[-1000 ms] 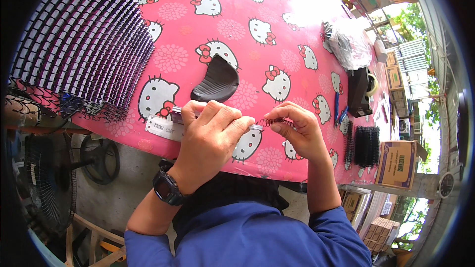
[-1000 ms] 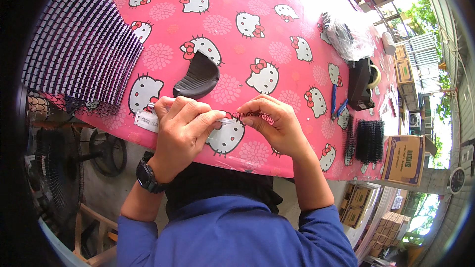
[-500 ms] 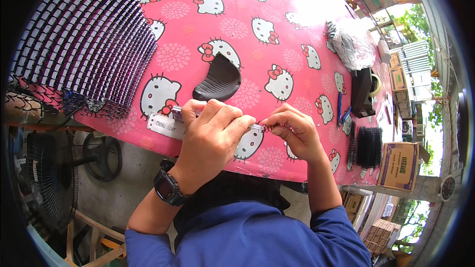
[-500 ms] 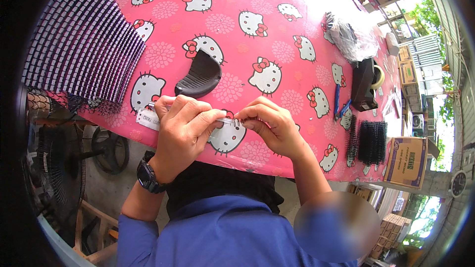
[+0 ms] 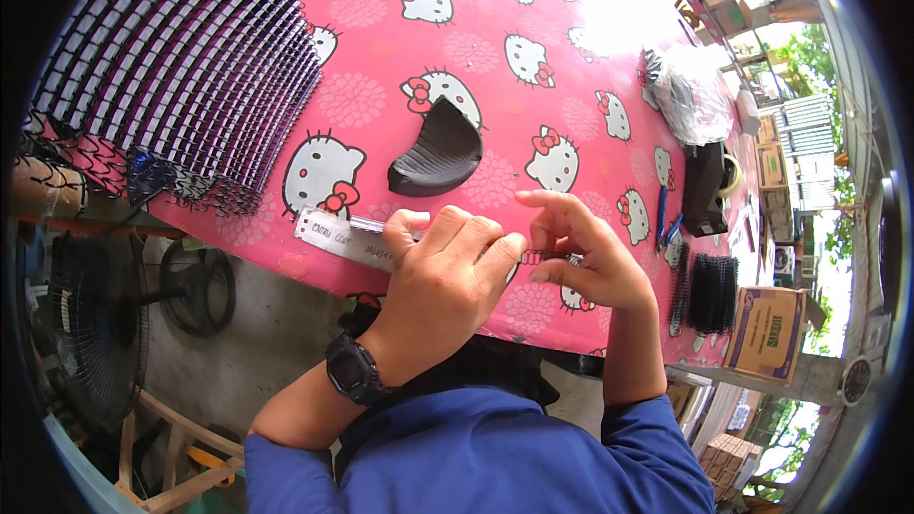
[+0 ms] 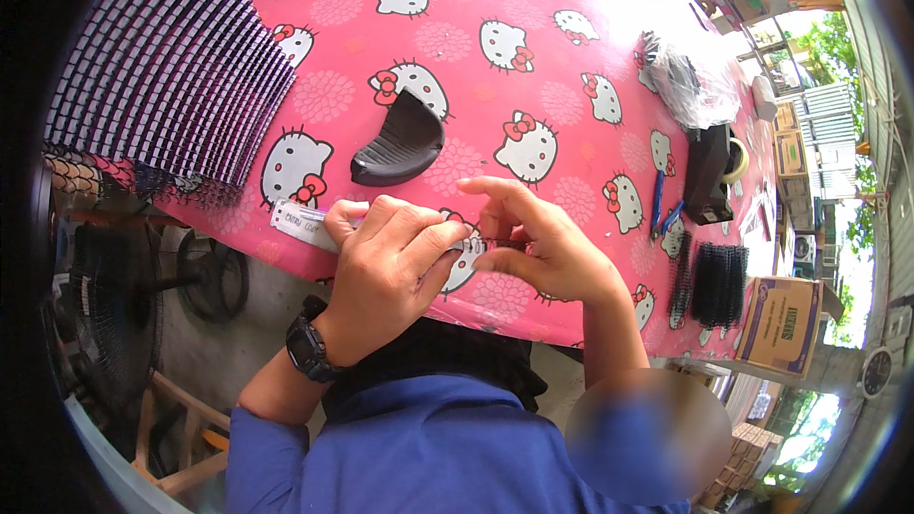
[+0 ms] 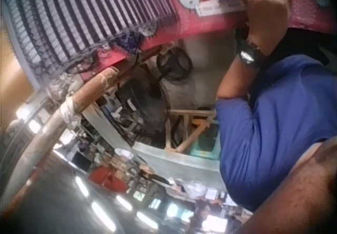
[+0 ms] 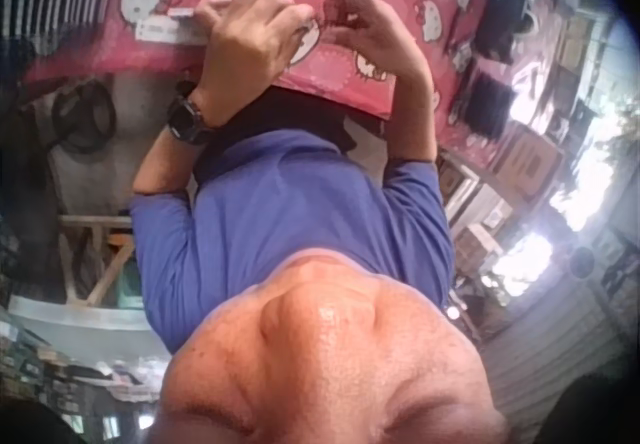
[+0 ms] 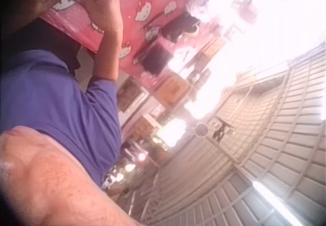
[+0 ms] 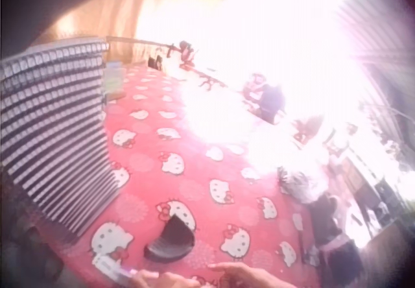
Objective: The person trims the excess spiral binding from a stack of notebooks using a pair of shears.
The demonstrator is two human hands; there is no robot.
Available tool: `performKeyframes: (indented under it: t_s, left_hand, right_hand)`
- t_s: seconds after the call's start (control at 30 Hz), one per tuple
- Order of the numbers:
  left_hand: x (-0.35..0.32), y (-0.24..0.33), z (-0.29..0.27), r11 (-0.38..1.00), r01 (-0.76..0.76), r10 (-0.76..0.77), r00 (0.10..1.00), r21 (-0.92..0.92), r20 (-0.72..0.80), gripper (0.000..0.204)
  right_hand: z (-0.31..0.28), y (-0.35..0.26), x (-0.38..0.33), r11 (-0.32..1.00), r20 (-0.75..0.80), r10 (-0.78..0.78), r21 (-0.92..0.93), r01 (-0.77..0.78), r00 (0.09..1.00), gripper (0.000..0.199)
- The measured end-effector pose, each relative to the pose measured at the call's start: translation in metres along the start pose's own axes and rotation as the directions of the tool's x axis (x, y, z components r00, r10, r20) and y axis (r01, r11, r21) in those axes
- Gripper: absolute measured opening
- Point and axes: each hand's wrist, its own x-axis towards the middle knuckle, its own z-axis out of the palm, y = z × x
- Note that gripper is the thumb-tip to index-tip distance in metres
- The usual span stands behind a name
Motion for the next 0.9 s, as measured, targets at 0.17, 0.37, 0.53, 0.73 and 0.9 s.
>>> performKeyframes:
  t_s: [0.17, 0.37, 0.53, 0.73, 0.9]
  left_hand:
    - [-0.006, -0.005, -0.002, 1.0, -0.023, 0.023, 1.0, 0.002, 0.021, 0.025]
    - [0.0, 0.004, -0.004, 0.999, -0.03, 0.028, 0.995, 0.024, 0.092, 0.027]
    - [-0.006, -0.004, -0.004, 0.997, -0.042, 0.037, 0.995, 0.059, 0.092, 0.017]
    - [-0.003, -0.001, -0.006, 1.0, 0.006, -0.004, 0.997, -0.026, 0.075, 0.012]
    - [-0.004, -0.016, -0.009, 0.984, -0.134, 0.117, 0.983, 0.116, 0.145, 0.013]
  right_hand:
    - [-0.005, -0.014, 0.014, 0.988, 0.106, 0.127, -0.098, -0.116, 0.986, 0.04]
    - [-0.006, 0.01, 0.076, 0.904, -0.138, -0.23, -0.396, 0.159, 0.963, 0.054]
    - [0.023, 0.018, 0.109, 0.656, -0.003, -0.288, -0.729, 0.195, 0.958, 0.068]
    - [0.0, 0.03, 0.083, 0.873, -0.205, -0.259, -0.468, 0.138, 0.944, 0.052]
    - [-0.025, 0.051, 0.029, 0.98, -0.139, -0.149, 0.11, 0.164, 0.979, 0.078]
